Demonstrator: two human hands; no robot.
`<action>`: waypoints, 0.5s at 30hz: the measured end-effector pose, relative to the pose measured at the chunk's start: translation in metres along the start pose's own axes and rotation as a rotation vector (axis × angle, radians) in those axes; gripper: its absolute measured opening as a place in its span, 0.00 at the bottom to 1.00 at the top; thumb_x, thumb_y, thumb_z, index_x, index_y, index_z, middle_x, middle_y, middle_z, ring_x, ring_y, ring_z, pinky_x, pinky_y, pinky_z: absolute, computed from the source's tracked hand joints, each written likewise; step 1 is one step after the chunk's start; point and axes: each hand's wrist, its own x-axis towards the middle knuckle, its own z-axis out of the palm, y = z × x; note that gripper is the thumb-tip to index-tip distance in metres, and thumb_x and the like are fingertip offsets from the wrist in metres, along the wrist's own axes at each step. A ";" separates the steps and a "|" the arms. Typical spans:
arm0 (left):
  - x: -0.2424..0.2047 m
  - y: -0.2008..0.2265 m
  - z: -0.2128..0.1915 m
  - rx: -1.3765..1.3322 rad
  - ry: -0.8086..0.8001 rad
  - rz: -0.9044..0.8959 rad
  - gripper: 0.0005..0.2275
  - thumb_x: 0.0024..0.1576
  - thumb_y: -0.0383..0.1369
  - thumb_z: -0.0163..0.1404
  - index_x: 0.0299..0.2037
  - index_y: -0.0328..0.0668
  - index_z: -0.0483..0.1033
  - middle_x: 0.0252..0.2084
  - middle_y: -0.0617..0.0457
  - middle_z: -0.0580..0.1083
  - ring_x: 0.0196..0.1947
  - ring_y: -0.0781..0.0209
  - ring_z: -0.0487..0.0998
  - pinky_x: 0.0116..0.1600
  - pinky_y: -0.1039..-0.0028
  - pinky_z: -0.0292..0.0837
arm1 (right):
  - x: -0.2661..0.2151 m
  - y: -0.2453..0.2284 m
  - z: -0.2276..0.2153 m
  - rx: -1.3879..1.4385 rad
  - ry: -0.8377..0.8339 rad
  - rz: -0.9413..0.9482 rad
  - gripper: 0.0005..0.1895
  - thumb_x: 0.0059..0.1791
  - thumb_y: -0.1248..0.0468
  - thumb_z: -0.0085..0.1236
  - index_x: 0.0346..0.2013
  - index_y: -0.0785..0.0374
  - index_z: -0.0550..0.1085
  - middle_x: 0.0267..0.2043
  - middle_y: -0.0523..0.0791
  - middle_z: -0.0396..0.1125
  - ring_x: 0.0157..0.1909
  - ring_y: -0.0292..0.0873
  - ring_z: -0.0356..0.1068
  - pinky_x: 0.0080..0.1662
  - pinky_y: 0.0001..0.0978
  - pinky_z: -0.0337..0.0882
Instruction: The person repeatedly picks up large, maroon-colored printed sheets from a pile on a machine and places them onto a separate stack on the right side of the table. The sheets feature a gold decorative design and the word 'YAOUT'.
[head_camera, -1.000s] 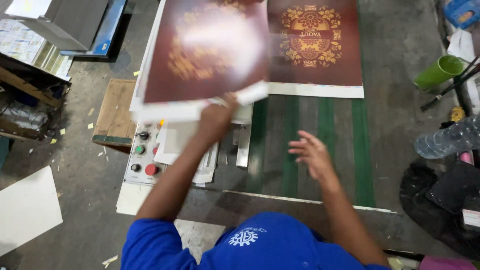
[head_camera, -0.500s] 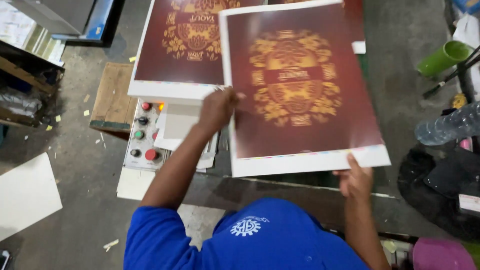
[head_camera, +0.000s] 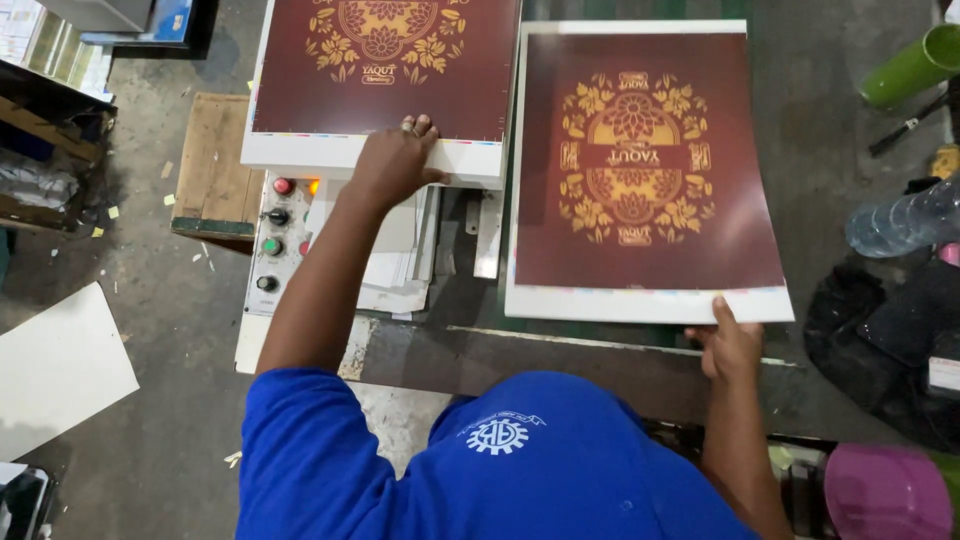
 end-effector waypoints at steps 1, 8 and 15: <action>0.006 0.000 -0.020 -0.051 -0.189 -0.046 0.36 0.54 0.60 0.54 0.62 0.36 0.72 0.65 0.43 0.71 0.63 0.46 0.73 0.56 0.58 0.75 | 0.011 0.000 0.011 0.020 -0.030 -0.014 0.19 0.58 0.65 0.54 0.62 0.68 0.64 0.47 0.49 0.71 0.36 0.43 0.74 0.28 0.31 0.74; 0.019 -0.024 -0.039 -0.152 -0.403 -0.047 0.29 0.53 0.59 0.58 0.52 0.42 0.80 0.41 0.44 0.80 0.43 0.47 0.81 0.47 0.58 0.77 | 0.103 -0.014 0.074 0.057 -0.122 -0.013 0.16 0.58 0.62 0.51 0.59 0.63 0.65 0.43 0.48 0.71 0.35 0.42 0.74 0.29 0.33 0.75; -0.015 -0.012 -0.034 -0.408 0.226 -0.087 0.08 0.66 0.38 0.54 0.50 0.50 0.81 0.31 0.45 0.79 0.29 0.46 0.80 0.36 0.56 0.76 | 0.089 -0.027 0.093 0.132 -0.217 0.181 0.22 0.59 0.56 0.48 0.62 0.69 0.65 0.46 0.53 0.74 0.44 0.47 0.79 0.36 0.36 0.78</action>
